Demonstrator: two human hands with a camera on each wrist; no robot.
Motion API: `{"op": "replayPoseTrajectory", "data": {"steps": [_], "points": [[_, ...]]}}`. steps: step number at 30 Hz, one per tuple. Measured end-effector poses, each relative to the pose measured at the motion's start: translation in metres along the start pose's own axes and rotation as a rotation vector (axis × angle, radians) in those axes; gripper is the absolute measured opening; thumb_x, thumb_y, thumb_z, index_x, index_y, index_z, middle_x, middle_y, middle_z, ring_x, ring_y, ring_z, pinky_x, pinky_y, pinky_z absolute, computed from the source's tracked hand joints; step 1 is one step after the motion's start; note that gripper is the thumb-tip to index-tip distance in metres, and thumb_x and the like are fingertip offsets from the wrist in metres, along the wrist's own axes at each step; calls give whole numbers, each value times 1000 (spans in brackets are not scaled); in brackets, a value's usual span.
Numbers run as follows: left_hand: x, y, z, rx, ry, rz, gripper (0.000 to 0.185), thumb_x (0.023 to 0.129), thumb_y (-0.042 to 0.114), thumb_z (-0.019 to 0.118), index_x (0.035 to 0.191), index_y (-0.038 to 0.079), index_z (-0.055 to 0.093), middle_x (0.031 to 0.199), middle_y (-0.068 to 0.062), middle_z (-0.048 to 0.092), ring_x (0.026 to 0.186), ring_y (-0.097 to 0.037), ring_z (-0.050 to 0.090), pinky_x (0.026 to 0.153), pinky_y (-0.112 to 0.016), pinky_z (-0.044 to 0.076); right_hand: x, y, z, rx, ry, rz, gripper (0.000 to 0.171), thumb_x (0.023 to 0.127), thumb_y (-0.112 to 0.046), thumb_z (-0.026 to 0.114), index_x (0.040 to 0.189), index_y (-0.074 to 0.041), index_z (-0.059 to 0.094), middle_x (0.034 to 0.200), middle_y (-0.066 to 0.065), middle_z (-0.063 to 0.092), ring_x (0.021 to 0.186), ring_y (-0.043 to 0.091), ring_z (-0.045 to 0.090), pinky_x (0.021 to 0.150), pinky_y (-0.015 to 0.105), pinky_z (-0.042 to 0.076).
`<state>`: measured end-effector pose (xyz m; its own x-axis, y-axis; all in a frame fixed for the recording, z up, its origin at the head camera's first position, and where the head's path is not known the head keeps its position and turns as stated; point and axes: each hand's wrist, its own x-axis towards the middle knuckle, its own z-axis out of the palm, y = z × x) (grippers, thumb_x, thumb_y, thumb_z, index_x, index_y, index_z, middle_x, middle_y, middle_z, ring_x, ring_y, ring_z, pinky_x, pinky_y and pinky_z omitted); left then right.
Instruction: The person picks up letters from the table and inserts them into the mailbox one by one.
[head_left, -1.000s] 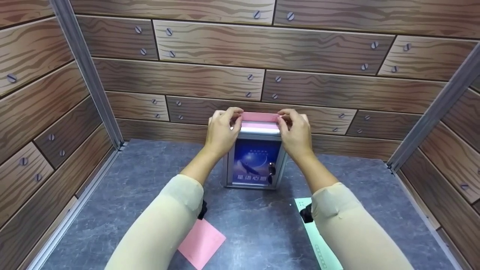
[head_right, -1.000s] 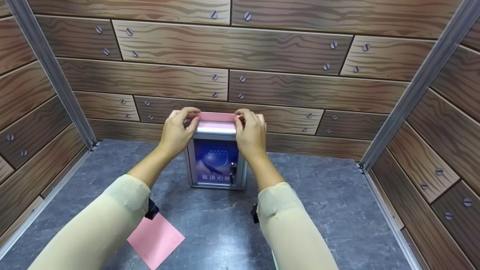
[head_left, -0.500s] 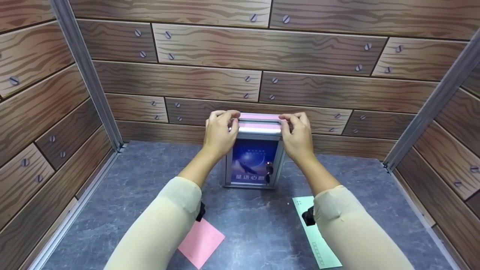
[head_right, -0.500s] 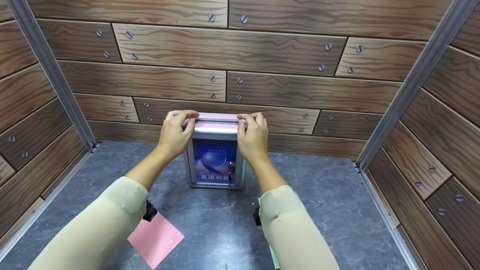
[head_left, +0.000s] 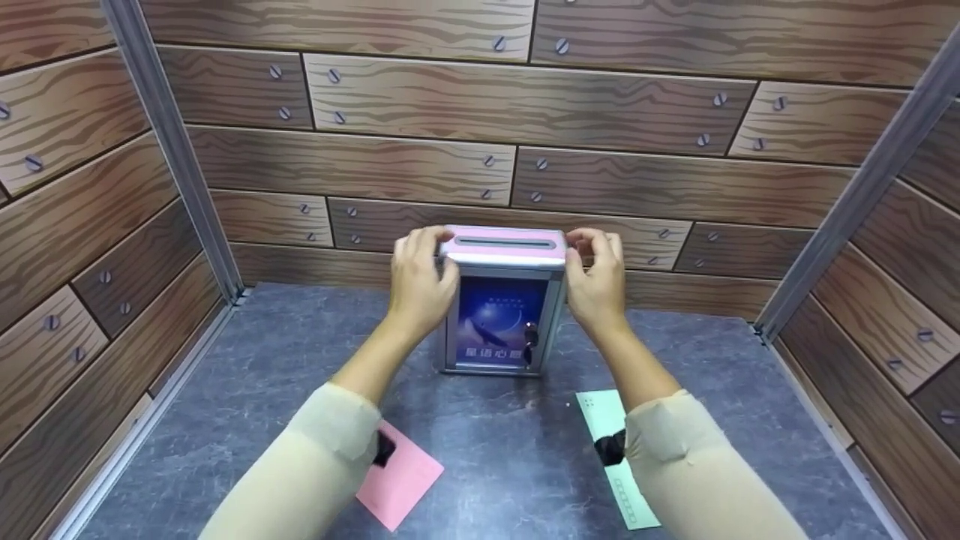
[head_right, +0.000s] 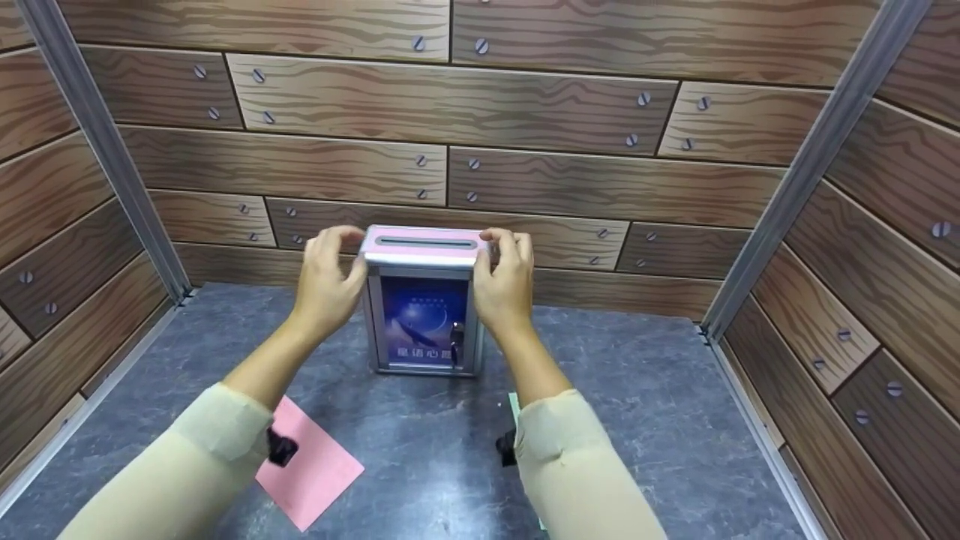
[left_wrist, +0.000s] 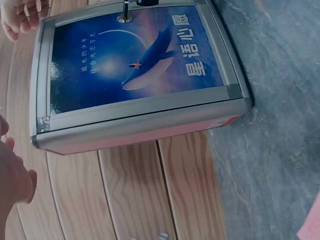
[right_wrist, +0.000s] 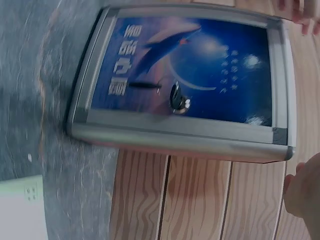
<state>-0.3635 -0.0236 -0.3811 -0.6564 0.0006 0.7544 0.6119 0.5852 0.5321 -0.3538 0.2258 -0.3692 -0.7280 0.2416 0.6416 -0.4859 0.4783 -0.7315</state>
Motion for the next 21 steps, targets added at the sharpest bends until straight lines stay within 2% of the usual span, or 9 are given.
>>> {"op": "replayPoseTrajectory", "data": {"steps": [3, 5, 9, 13, 17, 21], "points": [[-16, -4, -11, -6, 24, -8, 33, 91, 3, 63, 124, 3, 66, 123, -18, 70, 117, -41, 60, 109, -54, 45, -11, -5, -1, 65, 46, 31, 23, 97, 6, 61, 119, 2, 67, 110, 12, 54, 100, 17, 55, 89, 25, 47], [-29, -6, -17, -15, 37, -38, 33, 90, 3, 64, 124, 2, 65, 123, -19, 69, 117, -41, 59, 109, -54, 46, -21, -7, -1, 100, 83, 44, 24, 95, 8, 61, 119, 3, 65, 109, 10, 53, 99, 15, 53, 88, 23, 46], [-58, -14, -30, -33, 55, -150, 35, 90, 2, 66, 125, 3, 64, 125, -20, 67, 120, -41, 58, 109, -54, 46, -47, -10, 7, 145, 127, 61, 27, 93, 12, 60, 119, 4, 62, 109, 9, 52, 97, 14, 51, 87, 23, 46], [-85, -24, -43, -37, 51, -276, 36, 91, 0, 66, 126, 2, 62, 124, -20, 65, 118, -39, 57, 107, -54, 47, -79, -12, 16, 170, 99, 84, 29, 93, 12, 59, 121, 3, 59, 111, 10, 52, 99, 15, 52, 89, 23, 47], [-105, -41, -58, -7, -18, -400, 37, 94, 4, 66, 131, 2, 60, 128, -21, 63, 121, -40, 58, 109, -56, 48, -107, -13, 25, 223, 40, 139, 30, 93, 13, 58, 123, 5, 56, 113, 12, 52, 100, 16, 51, 91, 21, 48], [-122, -65, -75, 85, -163, -523, 40, 98, 12, 65, 135, 3, 56, 134, -23, 61, 129, -43, 58, 112, -60, 48, -132, -12, 37, 268, -79, 254, 31, 92, 13, 59, 122, 7, 55, 118, 18, 55, 103, 21, 54, 92, 23, 49]]}}
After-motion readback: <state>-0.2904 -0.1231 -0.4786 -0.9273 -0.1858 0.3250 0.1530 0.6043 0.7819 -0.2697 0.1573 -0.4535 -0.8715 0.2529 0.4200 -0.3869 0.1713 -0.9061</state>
